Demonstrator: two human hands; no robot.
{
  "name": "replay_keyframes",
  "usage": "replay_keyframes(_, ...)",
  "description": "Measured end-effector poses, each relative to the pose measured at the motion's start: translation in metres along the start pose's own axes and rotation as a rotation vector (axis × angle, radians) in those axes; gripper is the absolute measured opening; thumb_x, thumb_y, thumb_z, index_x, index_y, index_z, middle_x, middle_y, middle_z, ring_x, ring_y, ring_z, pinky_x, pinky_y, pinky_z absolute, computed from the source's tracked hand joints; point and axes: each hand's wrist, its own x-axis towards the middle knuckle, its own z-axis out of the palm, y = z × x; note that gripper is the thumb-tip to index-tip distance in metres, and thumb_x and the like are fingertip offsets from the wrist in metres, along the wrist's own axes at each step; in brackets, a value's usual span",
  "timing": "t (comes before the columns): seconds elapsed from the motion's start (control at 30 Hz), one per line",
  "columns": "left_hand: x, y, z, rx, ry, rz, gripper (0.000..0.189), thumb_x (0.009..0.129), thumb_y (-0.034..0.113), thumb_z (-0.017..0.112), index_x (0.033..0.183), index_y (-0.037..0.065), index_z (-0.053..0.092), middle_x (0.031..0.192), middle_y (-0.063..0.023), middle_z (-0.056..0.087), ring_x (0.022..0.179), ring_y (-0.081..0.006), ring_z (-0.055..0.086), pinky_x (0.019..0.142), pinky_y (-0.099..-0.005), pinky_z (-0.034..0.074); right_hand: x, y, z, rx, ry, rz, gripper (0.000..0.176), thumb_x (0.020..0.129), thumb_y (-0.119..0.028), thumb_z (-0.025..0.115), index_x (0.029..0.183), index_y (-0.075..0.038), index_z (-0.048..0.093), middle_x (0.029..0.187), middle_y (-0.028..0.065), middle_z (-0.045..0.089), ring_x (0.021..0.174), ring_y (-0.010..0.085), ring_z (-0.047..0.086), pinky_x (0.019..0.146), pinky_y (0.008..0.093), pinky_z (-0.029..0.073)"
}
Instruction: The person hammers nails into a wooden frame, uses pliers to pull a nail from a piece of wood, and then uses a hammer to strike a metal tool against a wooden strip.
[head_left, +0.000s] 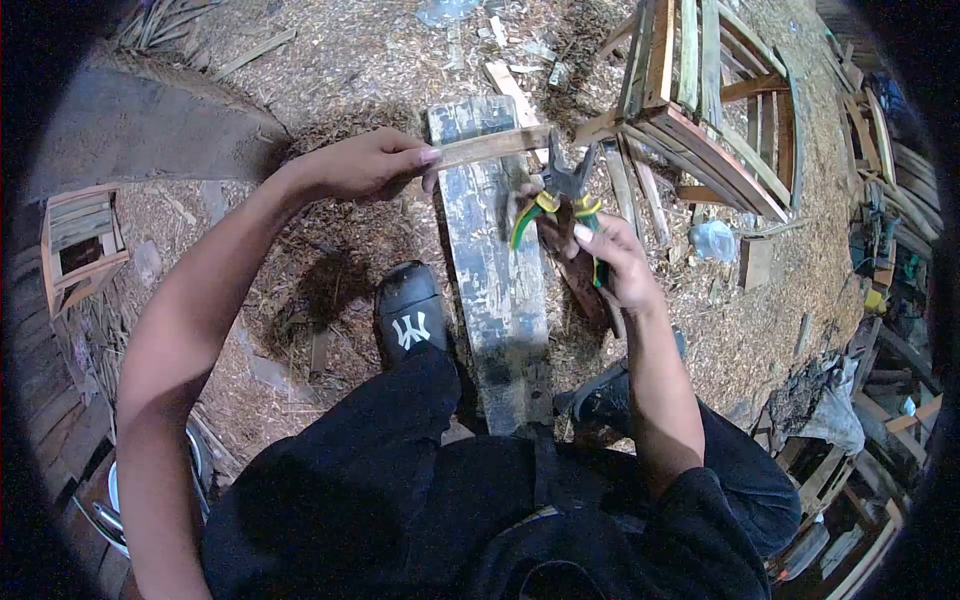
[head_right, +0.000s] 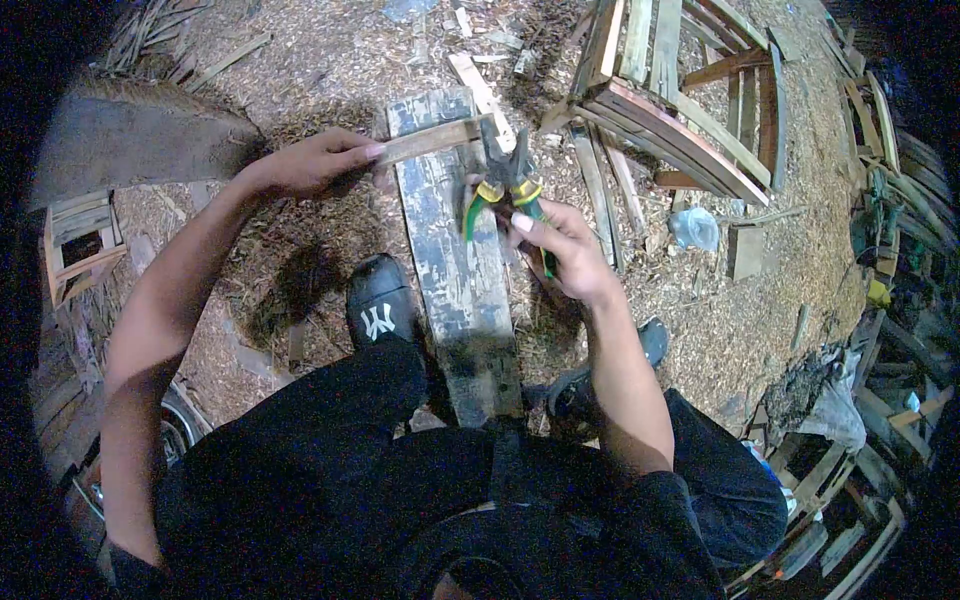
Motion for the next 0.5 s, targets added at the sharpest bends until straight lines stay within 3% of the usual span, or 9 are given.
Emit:
replay_keyframes(0.07,0.001,0.003,0.000,-0.010,-0.029,-0.008,0.048,0.111,0.048,0.044,0.098,0.006,0.065,0.057,0.0080,0.038,0.048,-0.0060,0.035,0.045,-0.0269,0.030,0.012,0.010,0.007,0.531,-0.145,-0.181,0.035,0.103,-0.023,0.058,0.121,0.006,0.065,0.155,0.0273,0.047,0.141,0.0368,0.050,0.118,0.0524,0.037)
replay_keyframes(0.1,0.001,0.004,0.000,-0.013,-0.035,0.016,0.048,0.111,0.048,0.044,0.098,0.006,0.065,0.057,0.0082,0.038,0.048,-0.0059,0.035,0.045,-0.0267,0.030,0.017,0.010,0.011,0.581,-0.218,-0.242,0.046,0.104,-0.026,0.053,0.133,0.010,0.056,0.151,0.0290,0.049,0.141,0.0410,0.049,0.119,0.0585,0.037)
replay_keyframes(0.27,0.001,0.006,0.000,-0.004,-0.061,0.034,0.048,0.111,0.049,0.045,0.098,0.006,0.065,0.057,0.0081,0.037,0.047,-0.0058,0.036,0.044,-0.0270,0.031,0.023,0.013,0.018,0.648,-0.240,-0.172,0.052,0.102,-0.033,0.054,0.136,0.006,0.055,0.150,0.0322,0.048,0.140,0.0478,0.047,0.117,0.0607,0.038)
replay_keyframes(0.33,-0.005,0.021,-0.001,0.043,-0.064,-0.104,0.047,0.110,0.042,0.050,0.105,0.001,0.071,0.084,0.0023,0.061,0.084,-0.0080,0.052,0.078,-0.0275,0.045,0.025,0.015,0.019,0.674,-0.265,-0.176,0.056,0.100,-0.035,0.056,0.139,0.006,0.054,0.150,0.0344,0.047,0.140,0.0502,0.046,0.116,0.0622,0.038)
replay_keyframes(0.4,-0.002,0.017,0.000,0.035,-0.067,-0.083,0.047,0.110,0.042,0.050,0.105,0.001,0.071,0.085,0.0019,0.062,0.085,-0.0085,0.053,0.080,-0.0281,0.046,0.027,0.014,0.022,0.688,-0.275,-0.166,0.062,0.101,-0.037,0.054,0.146,0.006,0.048,0.148,0.0331,0.049,0.140,0.0487,0.047,0.115,0.0604,0.039)
replay_keyframes(0.5,-0.001,0.016,0.000,0.034,-0.066,-0.053,0.047,0.110,0.042,0.050,0.104,0.000,0.071,0.085,0.0016,0.062,0.085,-0.0089,0.053,0.080,-0.0287,0.046,0.029,0.016,0.022,0.687,-0.253,-0.129,0.059,0.103,-0.039,0.053,0.140,0.006,0.051,0.149,0.0312,0.049,0.139,0.0478,0.049,0.114,0.0610,0.041)
